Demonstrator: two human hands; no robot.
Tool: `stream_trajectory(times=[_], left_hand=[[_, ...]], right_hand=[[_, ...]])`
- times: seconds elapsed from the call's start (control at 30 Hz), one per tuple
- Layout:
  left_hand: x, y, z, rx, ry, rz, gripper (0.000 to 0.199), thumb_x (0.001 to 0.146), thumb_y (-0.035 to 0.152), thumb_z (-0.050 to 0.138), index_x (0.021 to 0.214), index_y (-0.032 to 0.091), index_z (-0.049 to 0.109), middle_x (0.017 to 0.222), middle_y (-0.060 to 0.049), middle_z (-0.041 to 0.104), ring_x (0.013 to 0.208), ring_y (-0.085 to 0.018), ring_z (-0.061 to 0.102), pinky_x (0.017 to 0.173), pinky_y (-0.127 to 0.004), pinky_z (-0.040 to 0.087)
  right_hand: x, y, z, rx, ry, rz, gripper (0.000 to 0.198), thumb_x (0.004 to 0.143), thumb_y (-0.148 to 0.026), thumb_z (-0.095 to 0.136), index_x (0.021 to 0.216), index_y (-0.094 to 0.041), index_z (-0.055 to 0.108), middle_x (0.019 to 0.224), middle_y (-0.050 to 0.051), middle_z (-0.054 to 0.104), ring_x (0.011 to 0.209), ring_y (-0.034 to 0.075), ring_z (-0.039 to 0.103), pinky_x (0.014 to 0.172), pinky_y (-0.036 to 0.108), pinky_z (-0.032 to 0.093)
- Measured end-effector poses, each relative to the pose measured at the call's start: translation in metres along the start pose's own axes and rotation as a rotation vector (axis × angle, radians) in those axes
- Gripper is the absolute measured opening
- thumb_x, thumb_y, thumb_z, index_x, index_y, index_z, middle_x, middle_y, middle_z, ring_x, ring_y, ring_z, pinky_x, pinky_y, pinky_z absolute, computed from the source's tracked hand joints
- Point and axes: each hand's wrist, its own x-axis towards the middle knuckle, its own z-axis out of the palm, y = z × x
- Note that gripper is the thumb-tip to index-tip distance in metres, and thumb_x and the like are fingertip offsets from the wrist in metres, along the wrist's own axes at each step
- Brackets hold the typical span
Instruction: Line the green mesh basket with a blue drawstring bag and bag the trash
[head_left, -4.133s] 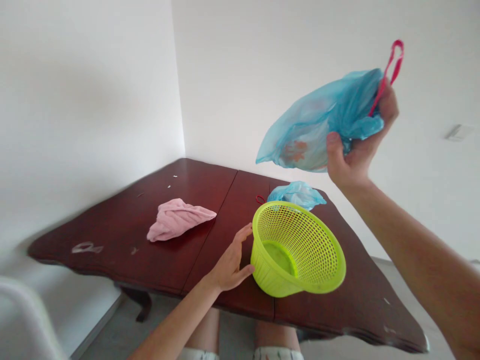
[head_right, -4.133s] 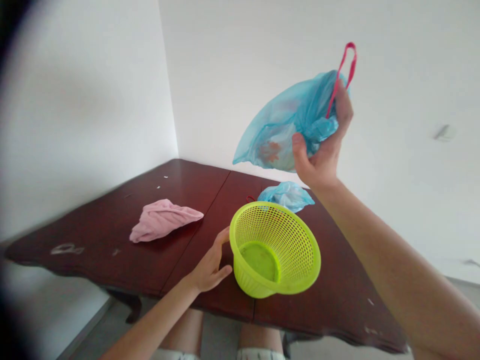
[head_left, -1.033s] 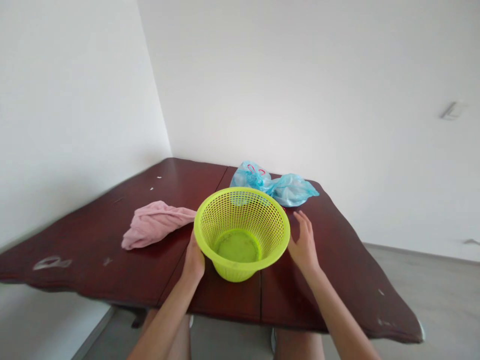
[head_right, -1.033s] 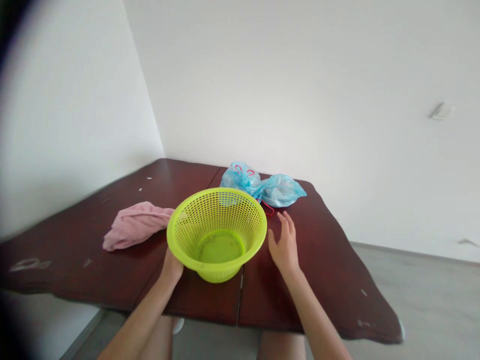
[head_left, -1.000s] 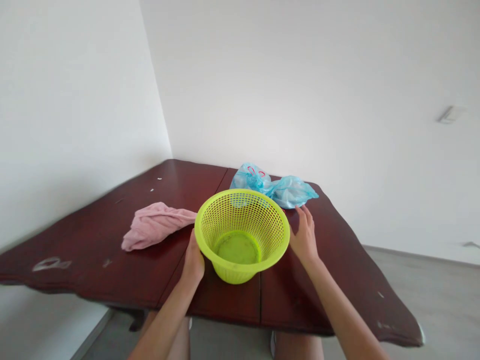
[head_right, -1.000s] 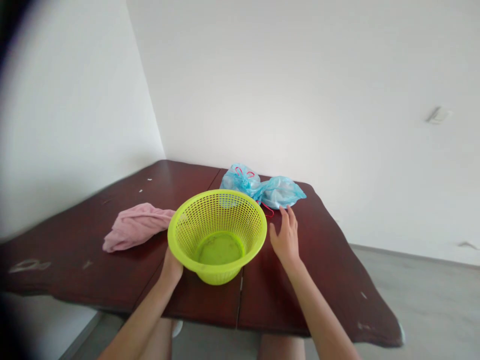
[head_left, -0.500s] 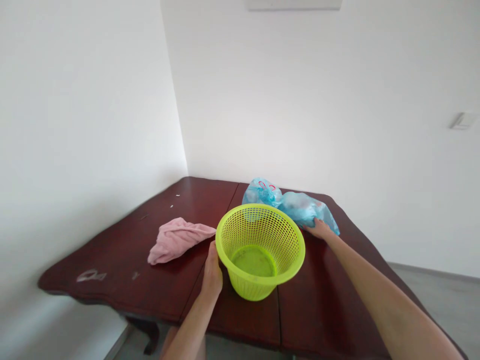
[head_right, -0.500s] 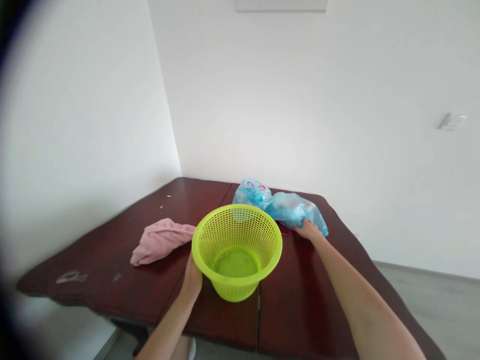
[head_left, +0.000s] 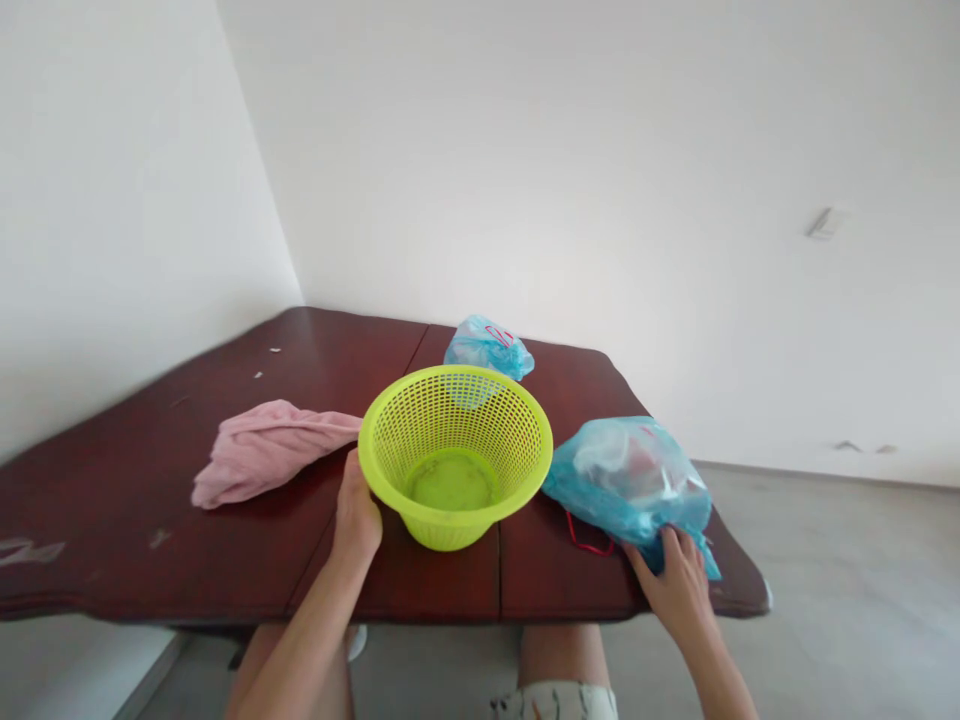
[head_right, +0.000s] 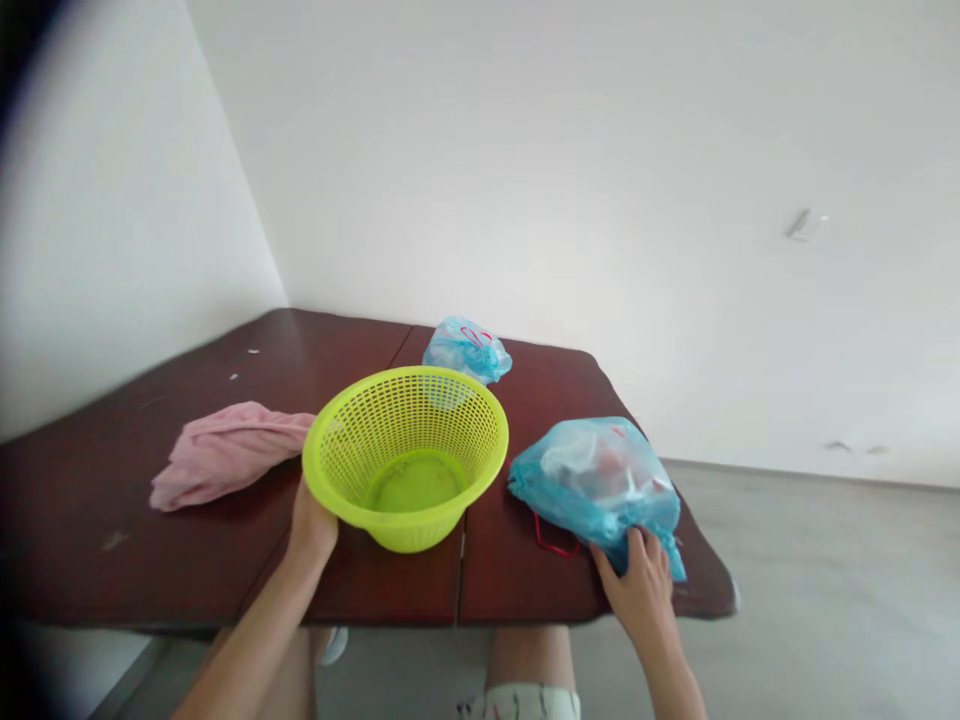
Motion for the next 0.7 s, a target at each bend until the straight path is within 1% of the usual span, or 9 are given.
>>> stream_trajectory(times=[0.1, 0.2, 0.27, 0.33, 0.4, 0.47, 0.5, 0.57, 0.7], left_hand=[[0.001, 0.003, 0.001, 0.067, 0.031, 0.005, 0.047, 0.117, 0.06, 0.059, 0.13, 0.021, 0.079, 0.133, -0.011, 0.083, 0.135, -0.034, 0.071, 0.137, -0.057, 0.048], [-0.001, 0.01, 0.002, 0.135, 0.052, 0.081, 0.045, 0.116, 0.06, 0.059, 0.124, 0.021, 0.079, 0.129, -0.011, 0.082, 0.129, -0.033, 0.071, 0.13, -0.053, 0.053], [-0.004, 0.016, 0.004, 0.154, 0.074, 0.141, 0.043, 0.116, 0.06, 0.057, 0.118, 0.021, 0.077, 0.12, -0.009, 0.08, 0.118, -0.03, 0.071, 0.118, -0.048, 0.059], [-0.006, 0.022, 0.005, 0.124, 0.146, 0.219, 0.045, 0.117, 0.061, 0.054, 0.112, 0.021, 0.073, 0.11, -0.007, 0.076, 0.103, -0.026, 0.069, 0.101, -0.041, 0.062], [-0.011, 0.027, 0.002, 0.058, 0.225, 0.337, 0.046, 0.116, 0.064, 0.053, 0.109, 0.021, 0.069, 0.105, -0.005, 0.073, 0.09, -0.022, 0.067, 0.084, -0.035, 0.059], [-0.022, 0.031, -0.009, 0.011, 0.237, 0.469, 0.047, 0.116, 0.065, 0.054, 0.105, 0.022, 0.067, 0.099, -0.004, 0.072, 0.082, -0.021, 0.066, 0.073, -0.032, 0.054], [-0.032, 0.031, -0.017, 0.0, 0.202, 0.527, 0.046, 0.116, 0.065, 0.055, 0.102, 0.023, 0.067, 0.093, -0.004, 0.071, 0.078, -0.021, 0.065, 0.07, -0.032, 0.053], [-0.058, 0.032, -0.036, 0.012, 0.015, 0.603, 0.044, 0.119, 0.059, 0.055, 0.096, 0.024, 0.069, 0.081, -0.004, 0.068, 0.073, -0.023, 0.064, 0.067, -0.034, 0.052], [-0.118, 0.04, -0.056, 0.183, -0.642, 0.481, 0.036, 0.123, 0.041, 0.051, 0.101, 0.028, 0.076, 0.084, -0.008, 0.073, 0.076, -0.026, 0.07, 0.071, -0.039, 0.058]], right_hand=[[-0.044, -0.017, -0.015, 0.005, 0.249, 0.044, 0.083, 0.095, -0.086, 0.073, 0.146, -0.02, 0.067, 0.164, 0.036, 0.056, 0.15, 0.065, 0.058, 0.12, 0.085, 0.05], [-0.046, -0.041, -0.025, 0.051, 0.313, 0.004, 0.101, 0.091, -0.084, 0.08, 0.162, -0.016, 0.057, 0.174, 0.039, 0.047, 0.163, 0.067, 0.044, 0.127, 0.09, 0.04], [-0.027, -0.052, -0.028, 0.141, 0.205, -0.024, 0.085, 0.094, -0.074, 0.079, 0.156, -0.017, 0.062, 0.161, 0.034, 0.062, 0.155, 0.06, 0.056, 0.125, 0.083, 0.046], [-0.002, -0.06, -0.029, 0.235, 0.079, -0.008, 0.056, 0.095, -0.06, 0.071, 0.136, -0.021, 0.073, 0.133, 0.024, 0.077, 0.133, 0.05, 0.07, 0.117, 0.072, 0.055], [0.018, -0.064, -0.029, 0.292, 0.022, 0.018, 0.036, 0.093, -0.051, 0.066, 0.113, -0.024, 0.076, 0.11, 0.017, 0.08, 0.115, 0.045, 0.075, 0.107, 0.064, 0.06], [0.03, -0.068, -0.031, 0.314, 0.03, 0.043, 0.03, 0.091, -0.05, 0.065, 0.102, -0.025, 0.077, 0.097, 0.015, 0.079, 0.102, 0.043, 0.076, 0.098, 0.058, 0.062], [0.033, -0.069, -0.033, 0.33, 0.033, 0.06, 0.031, 0.092, -0.05, 0.066, 0.102, -0.024, 0.078, 0.091, 0.014, 0.078, 0.095, 0.041, 0.076, 0.093, 0.055, 0.062], [0.032, -0.071, -0.04, 0.38, 0.036, 0.109, 0.036, 0.094, -0.053, 0.066, 0.104, -0.022, 0.082, 0.08, 0.011, 0.076, 0.081, 0.037, 0.074, 0.08, 0.048, 0.061], [0.022, -0.075, -0.068, 0.548, 0.039, 0.183, 0.047, 0.099, -0.061, 0.065, 0.1, -0.019, 0.086, 0.084, 0.01, 0.084, 0.08, 0.033, 0.076, 0.072, 0.04, 0.061]])
